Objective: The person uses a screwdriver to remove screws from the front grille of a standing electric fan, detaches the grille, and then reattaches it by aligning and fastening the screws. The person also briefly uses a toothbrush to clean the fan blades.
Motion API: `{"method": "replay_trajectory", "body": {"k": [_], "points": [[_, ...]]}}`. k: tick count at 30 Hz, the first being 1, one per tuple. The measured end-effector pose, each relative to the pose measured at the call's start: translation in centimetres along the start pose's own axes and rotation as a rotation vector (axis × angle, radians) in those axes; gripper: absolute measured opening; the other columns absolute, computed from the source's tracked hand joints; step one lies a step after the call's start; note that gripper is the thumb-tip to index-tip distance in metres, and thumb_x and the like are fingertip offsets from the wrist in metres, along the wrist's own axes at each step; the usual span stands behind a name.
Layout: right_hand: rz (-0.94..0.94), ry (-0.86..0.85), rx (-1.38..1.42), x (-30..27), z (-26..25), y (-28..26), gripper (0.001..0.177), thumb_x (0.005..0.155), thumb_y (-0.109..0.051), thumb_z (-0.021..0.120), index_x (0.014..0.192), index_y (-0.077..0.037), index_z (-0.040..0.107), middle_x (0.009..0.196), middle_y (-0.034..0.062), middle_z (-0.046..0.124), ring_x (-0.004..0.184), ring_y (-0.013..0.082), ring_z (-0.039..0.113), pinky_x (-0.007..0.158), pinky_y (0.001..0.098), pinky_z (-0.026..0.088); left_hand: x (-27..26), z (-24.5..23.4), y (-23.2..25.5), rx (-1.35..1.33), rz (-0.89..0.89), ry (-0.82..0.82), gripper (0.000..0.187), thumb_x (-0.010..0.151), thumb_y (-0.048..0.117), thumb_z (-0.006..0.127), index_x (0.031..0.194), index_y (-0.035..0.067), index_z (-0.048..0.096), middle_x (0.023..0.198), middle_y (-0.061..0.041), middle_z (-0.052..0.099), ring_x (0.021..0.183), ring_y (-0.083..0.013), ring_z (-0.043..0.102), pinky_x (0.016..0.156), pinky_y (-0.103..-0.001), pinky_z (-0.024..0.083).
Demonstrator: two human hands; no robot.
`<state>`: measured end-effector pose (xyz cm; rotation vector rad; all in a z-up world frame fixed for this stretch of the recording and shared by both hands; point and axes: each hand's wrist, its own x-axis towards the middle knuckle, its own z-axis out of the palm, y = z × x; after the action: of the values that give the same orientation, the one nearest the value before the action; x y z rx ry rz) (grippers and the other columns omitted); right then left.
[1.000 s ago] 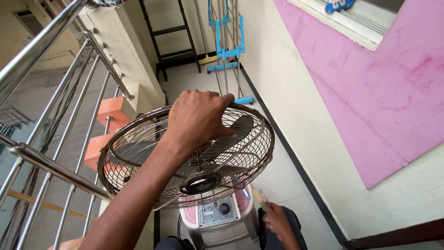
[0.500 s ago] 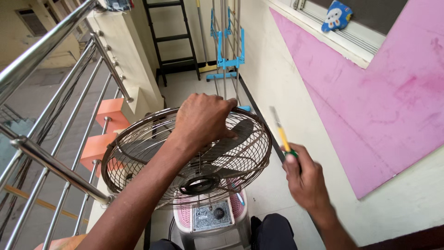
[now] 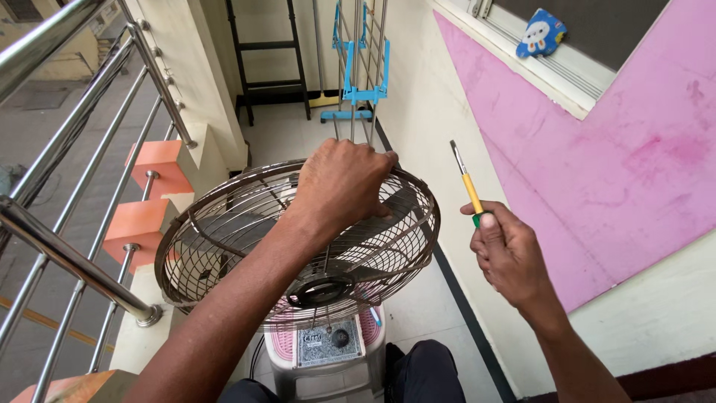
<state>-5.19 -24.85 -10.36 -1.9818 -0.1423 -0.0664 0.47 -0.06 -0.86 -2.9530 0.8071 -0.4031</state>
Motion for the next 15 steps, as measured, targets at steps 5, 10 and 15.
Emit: {"method": "replay_trajectory", "body": {"k": [5, 10, 15], "points": [[0.049, -0.075, -0.003, -0.53, 0.15, -0.39, 0.045, 0.102, -0.040, 0.041, 0.125, -0.011, 0.067, 0.056, -0.0038, 0.043, 0.042, 0.0056, 0.033, 0.036, 0.0225, 0.031, 0.04, 0.26, -0.05, -0.005, 0.013, 0.037, 0.069, 0.060, 0.052, 0.090, 0.113, 0.012, 0.073, 0.067, -0.004, 0.070, 0.064, -0.0197, 0.070, 0.068, -0.038, 0.058], [-0.040, -0.054, -0.067, -0.33, 0.75, -0.09, 0.047, 0.104, -0.042, 0.034, 0.123, -0.010, 0.063, 0.056, -0.0064, 0.042, 0.041, 0.0046, 0.038, 0.035, 0.0215, 0.038, -0.10, 0.06, 0.02, -0.014, -0.007, 0.023, 0.073, 0.060, 0.051, 0.090, 0.120, 0.015, 0.071, 0.066, -0.005, 0.070, 0.061, -0.0187, 0.070, 0.066, -0.036, 0.059], [-0.026, -0.048, 0.058, -0.98, 0.00, 0.45, 0.049, 0.103, -0.042, 0.037, 0.127, -0.008, 0.064, 0.054, -0.0045, 0.040, 0.041, 0.0065, 0.034, 0.034, 0.0247, 0.033, -0.33, -0.26, 0.20, -0.017, -0.028, 0.006, 0.068, 0.062, 0.052, 0.089, 0.119, 0.018, 0.071, 0.068, -0.005, 0.072, 0.061, -0.0198, 0.071, 0.068, -0.037, 0.058]]}}
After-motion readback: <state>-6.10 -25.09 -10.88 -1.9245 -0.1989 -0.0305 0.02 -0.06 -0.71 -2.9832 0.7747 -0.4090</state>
